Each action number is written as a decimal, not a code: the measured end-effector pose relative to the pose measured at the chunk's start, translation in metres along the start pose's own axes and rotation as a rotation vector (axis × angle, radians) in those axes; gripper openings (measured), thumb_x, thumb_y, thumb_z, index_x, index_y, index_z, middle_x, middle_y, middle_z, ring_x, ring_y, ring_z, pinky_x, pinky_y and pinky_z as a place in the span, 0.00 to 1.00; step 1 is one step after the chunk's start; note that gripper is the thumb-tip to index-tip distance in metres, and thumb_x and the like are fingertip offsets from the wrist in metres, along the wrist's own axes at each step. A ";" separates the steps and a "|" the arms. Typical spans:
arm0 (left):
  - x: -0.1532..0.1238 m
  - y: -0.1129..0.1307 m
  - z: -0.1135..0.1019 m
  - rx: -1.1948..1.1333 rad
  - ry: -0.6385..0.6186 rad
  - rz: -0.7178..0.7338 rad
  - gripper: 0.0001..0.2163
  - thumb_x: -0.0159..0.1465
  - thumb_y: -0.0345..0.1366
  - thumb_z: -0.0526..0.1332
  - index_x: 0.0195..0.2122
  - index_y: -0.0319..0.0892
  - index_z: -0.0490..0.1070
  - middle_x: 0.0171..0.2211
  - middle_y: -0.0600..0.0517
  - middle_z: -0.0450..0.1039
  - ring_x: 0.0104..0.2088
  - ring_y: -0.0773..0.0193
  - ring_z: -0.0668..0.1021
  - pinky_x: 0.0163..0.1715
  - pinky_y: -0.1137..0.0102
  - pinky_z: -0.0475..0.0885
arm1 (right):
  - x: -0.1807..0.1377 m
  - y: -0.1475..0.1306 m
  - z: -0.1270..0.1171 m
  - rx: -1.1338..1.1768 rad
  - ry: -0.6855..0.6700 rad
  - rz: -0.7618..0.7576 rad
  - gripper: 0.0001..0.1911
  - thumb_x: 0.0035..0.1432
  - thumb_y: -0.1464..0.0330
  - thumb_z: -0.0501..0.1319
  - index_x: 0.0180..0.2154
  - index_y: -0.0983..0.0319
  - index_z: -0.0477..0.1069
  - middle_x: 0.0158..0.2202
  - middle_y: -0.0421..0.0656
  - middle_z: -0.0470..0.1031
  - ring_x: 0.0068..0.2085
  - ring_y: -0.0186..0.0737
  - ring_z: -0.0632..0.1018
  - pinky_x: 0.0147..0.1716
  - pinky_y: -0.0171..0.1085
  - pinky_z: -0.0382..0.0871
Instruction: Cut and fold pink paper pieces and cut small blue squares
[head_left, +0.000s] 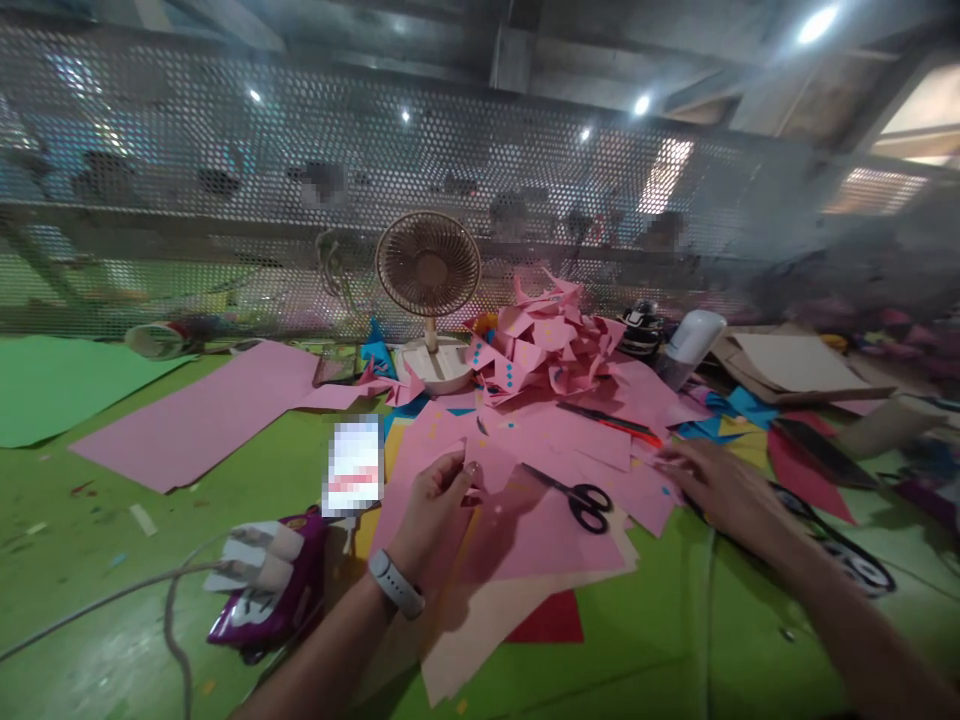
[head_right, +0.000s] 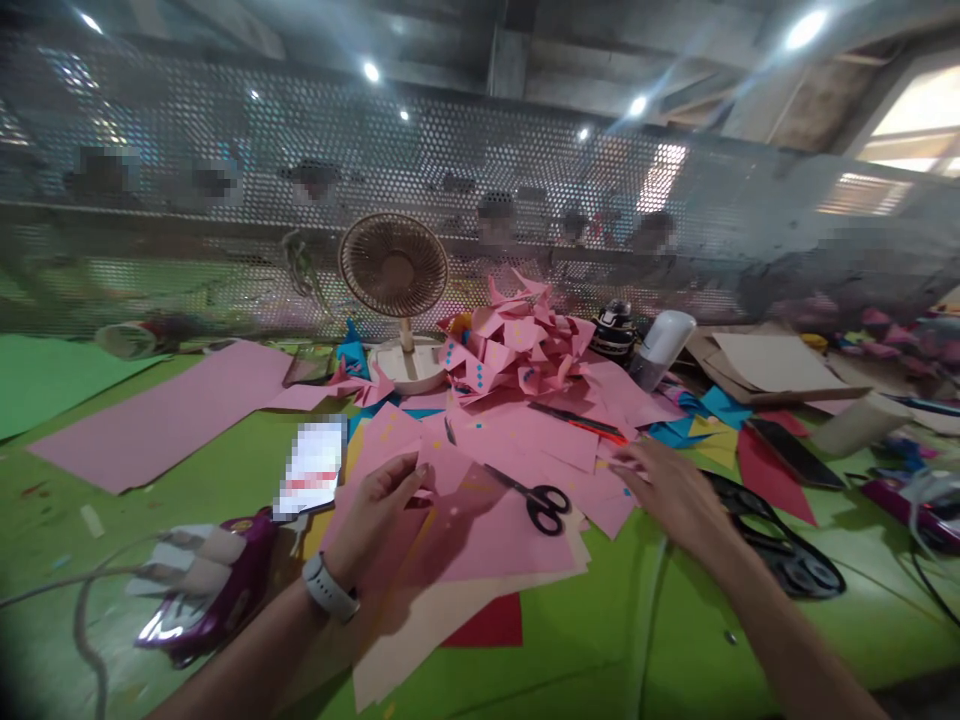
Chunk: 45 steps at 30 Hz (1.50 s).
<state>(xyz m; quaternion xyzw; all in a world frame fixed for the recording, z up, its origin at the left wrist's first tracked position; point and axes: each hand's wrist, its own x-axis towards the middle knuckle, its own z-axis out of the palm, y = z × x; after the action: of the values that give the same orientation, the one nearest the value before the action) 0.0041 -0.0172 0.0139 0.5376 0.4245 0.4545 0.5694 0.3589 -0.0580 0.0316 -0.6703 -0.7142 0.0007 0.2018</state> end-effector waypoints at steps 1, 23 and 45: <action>0.000 0.001 0.000 0.001 0.006 0.001 0.11 0.56 0.44 0.60 0.29 0.40 0.68 0.27 0.54 0.68 0.29 0.67 0.73 0.31 0.72 0.71 | 0.018 -0.015 0.009 0.084 -0.033 -0.030 0.14 0.57 0.60 0.52 0.37 0.60 0.71 0.36 0.46 0.75 0.35 0.44 0.76 0.34 0.41 0.69; 0.004 -0.010 -0.005 0.044 -0.031 0.023 0.10 0.59 0.42 0.58 0.34 0.40 0.68 0.29 0.54 0.67 0.30 0.66 0.71 0.31 0.72 0.70 | 0.112 -0.052 0.117 0.383 -0.171 -0.067 0.03 0.47 0.71 0.61 0.29 0.61 0.71 0.28 0.42 0.74 0.30 0.37 0.73 0.29 0.33 0.62; -0.005 0.000 0.008 -0.107 0.031 -0.022 0.09 0.59 0.40 0.58 0.29 0.39 0.66 0.28 0.53 0.66 0.29 0.66 0.72 0.31 0.69 0.72 | 0.067 -0.131 0.072 0.925 -0.140 0.107 0.12 0.47 0.60 0.62 0.31 0.60 0.71 0.37 0.42 0.74 0.35 0.38 0.74 0.34 0.36 0.67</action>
<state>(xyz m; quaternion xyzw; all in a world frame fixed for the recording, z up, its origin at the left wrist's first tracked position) 0.0104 -0.0240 0.0146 0.4947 0.4144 0.4784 0.5956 0.2110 0.0122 0.0203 -0.5442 -0.6153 0.3744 0.4302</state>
